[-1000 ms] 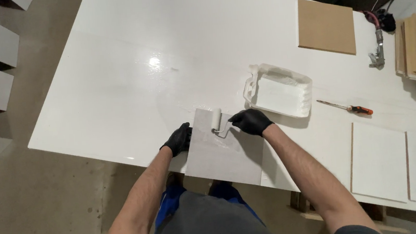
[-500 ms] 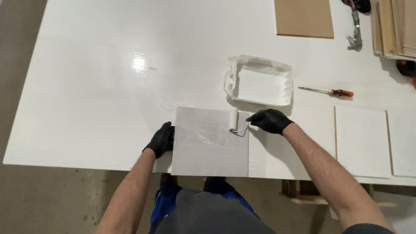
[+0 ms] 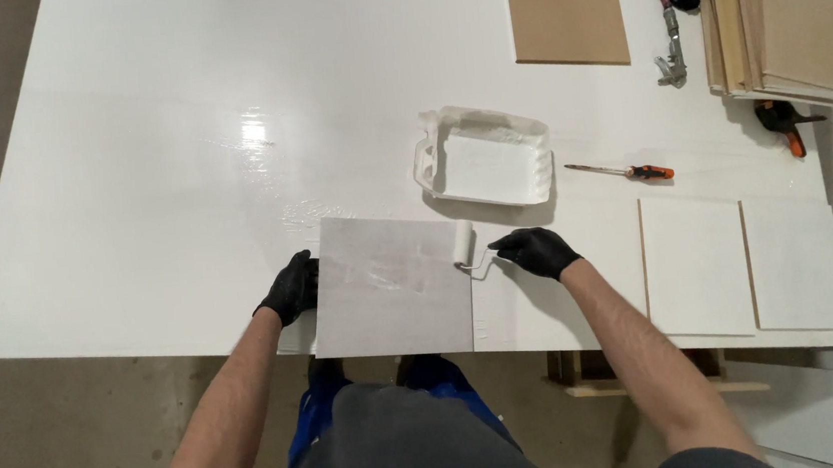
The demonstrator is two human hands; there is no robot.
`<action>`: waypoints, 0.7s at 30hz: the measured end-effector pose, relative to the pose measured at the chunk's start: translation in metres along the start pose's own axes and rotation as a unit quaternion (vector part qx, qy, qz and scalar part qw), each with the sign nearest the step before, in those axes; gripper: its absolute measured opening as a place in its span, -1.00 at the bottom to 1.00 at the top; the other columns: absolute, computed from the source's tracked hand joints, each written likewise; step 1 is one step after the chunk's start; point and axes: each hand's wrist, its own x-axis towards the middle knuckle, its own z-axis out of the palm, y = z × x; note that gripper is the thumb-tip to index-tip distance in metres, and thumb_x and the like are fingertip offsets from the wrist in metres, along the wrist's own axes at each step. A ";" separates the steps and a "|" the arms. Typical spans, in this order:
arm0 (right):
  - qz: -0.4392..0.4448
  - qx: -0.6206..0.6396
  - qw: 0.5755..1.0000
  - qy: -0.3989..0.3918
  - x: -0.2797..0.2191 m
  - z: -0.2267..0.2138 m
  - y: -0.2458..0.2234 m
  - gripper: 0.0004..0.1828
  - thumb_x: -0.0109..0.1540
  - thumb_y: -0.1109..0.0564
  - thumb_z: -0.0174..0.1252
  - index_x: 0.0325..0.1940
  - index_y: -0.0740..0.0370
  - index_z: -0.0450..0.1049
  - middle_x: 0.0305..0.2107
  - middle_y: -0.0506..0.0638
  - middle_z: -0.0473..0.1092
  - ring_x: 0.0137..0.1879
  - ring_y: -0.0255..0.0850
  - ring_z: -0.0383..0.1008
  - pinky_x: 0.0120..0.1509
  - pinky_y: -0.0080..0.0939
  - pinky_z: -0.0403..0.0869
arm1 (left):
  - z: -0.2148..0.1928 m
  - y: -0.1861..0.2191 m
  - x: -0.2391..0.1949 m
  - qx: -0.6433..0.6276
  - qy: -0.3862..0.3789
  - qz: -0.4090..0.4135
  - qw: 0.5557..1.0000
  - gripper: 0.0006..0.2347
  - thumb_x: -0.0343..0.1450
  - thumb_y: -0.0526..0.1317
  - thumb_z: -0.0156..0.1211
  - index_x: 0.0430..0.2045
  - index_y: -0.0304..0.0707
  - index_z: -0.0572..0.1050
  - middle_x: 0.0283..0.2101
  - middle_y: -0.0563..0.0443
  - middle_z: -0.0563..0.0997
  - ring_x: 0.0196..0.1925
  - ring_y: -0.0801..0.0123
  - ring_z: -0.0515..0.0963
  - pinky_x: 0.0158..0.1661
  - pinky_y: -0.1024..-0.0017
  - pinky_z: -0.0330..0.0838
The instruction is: Applying white paint or primer to a small wooden board using a hand roller on a workbench.
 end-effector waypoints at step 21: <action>-0.077 -0.048 0.996 -0.020 0.047 -0.009 -0.003 -0.61 0.37 0.04 0.06 0.28 -0.20 0.50 0.15 -0.23 0.50 0.28 -0.27 0.45 0.54 -0.18 0.30 | -0.016 -0.011 0.022 -0.013 0.008 0.031 0.999 -0.32 0.49 0.29 0.01 0.46 -0.02 0.14 0.52 0.03 0.16 0.52 0.21 0.17 0.47 0.20 0.04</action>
